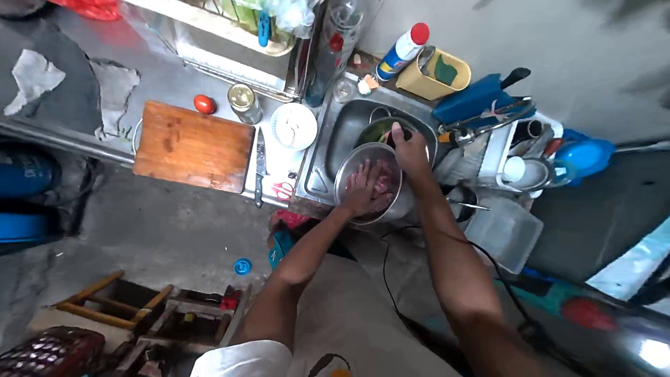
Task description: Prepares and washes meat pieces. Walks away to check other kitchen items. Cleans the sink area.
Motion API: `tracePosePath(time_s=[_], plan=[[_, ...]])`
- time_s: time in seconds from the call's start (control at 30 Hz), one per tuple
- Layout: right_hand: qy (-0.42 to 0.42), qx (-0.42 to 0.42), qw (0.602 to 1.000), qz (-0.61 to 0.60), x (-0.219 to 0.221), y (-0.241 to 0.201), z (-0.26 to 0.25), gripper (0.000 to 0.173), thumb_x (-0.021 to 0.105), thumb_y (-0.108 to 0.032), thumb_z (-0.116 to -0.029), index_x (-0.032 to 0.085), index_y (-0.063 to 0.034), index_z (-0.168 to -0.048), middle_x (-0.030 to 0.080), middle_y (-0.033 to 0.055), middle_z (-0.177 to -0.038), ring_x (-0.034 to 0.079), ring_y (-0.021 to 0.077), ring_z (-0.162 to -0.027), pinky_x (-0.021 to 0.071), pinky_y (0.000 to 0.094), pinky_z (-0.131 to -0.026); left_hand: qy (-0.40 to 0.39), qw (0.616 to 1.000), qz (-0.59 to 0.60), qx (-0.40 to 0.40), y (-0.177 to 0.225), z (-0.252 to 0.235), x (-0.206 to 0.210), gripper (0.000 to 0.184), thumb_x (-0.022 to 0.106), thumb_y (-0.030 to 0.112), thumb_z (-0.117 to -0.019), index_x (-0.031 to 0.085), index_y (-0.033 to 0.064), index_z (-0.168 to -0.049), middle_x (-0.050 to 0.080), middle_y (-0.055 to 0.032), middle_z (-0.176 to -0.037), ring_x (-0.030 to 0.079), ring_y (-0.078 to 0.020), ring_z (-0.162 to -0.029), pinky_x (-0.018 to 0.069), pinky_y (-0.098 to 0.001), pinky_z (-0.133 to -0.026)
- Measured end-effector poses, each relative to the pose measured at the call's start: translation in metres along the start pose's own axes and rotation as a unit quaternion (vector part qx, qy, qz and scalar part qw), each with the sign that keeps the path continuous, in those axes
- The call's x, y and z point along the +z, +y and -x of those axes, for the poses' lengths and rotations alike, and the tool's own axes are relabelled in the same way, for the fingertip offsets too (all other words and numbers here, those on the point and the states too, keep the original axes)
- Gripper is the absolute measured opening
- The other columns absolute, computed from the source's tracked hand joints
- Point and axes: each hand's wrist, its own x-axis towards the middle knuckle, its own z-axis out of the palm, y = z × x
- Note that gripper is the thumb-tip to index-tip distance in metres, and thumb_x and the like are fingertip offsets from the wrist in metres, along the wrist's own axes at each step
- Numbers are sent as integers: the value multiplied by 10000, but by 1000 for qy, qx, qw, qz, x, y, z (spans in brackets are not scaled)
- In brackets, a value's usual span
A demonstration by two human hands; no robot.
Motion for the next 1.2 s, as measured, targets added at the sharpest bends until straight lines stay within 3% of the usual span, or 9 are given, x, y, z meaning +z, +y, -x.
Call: tracePosePath(time_s=[0.1,0.27,0.4,0.53,0.7,1.03,1.2], plan=[[-14,-16,1000,20,10,-11,-10,518,425,-476,-1094,720,-51,-1083,708,112,-986,665,190,-909,528,440,-879,22,999,36,24,-10,-9,6,943,576,584,-979,133,106,-1661,47,-156,-1729,76,-353,-1591,164,-612,-1262],[-17,-12,998,61,17,-23,-22,522,417,-487,-1094,723,-64,-1101,714,111,-1011,668,201,-936,522,468,-895,39,995,82,34,-16,-19,1,879,592,490,-1009,165,68,-1650,67,-144,-1730,86,-309,-1596,158,-550,-1285],[-1,15,998,67,24,-29,-27,509,438,-506,-1082,720,-83,-1106,709,92,-1000,660,192,-926,517,463,-881,2,994,103,47,-24,-27,-6,835,583,463,-1016,177,114,-1657,95,-95,-1734,60,-302,-1598,118,-561,-1287],[9,17,997,70,26,-28,-36,523,433,-505,-1083,714,-64,-1104,705,107,-996,660,199,-917,519,466,-877,-13,988,140,68,-28,-36,-15,798,611,395,-1008,222,117,-1648,175,-87,-1721,104,-315,-1593,89,-568,-1284],[27,24,996,83,28,-29,-43,528,437,-523,-1076,716,-75,-1101,704,97,-981,657,202,-906,520,474,-861,-25,985,153,72,-29,-45,-17,862,697,359,-961,228,134,-1649,202,-77,-1715,147,-294,-1587,110,-540,-1294],[45,39,990,129,35,-42,-45,521,449,-521,-1071,713,-74,-1113,712,111,-994,667,233,-932,511,506,-868,-37,980,176,87,-27,-54,-14,863,698,231,-960,198,83,-1647,171,-94,-1721,141,-284,-1589,106,-496,-1297],[39,44,983,172,41,-53,-44,547,429,-544,-1069,719,-82,-1115,717,138,-1026,674,285,-982,507,552,-889,-29,978,195,69,-25,-53,-15,902,736,189,-931,197,101,-1649,185,-101,-1716,221,-284,-1565,189,-495,-1280]])
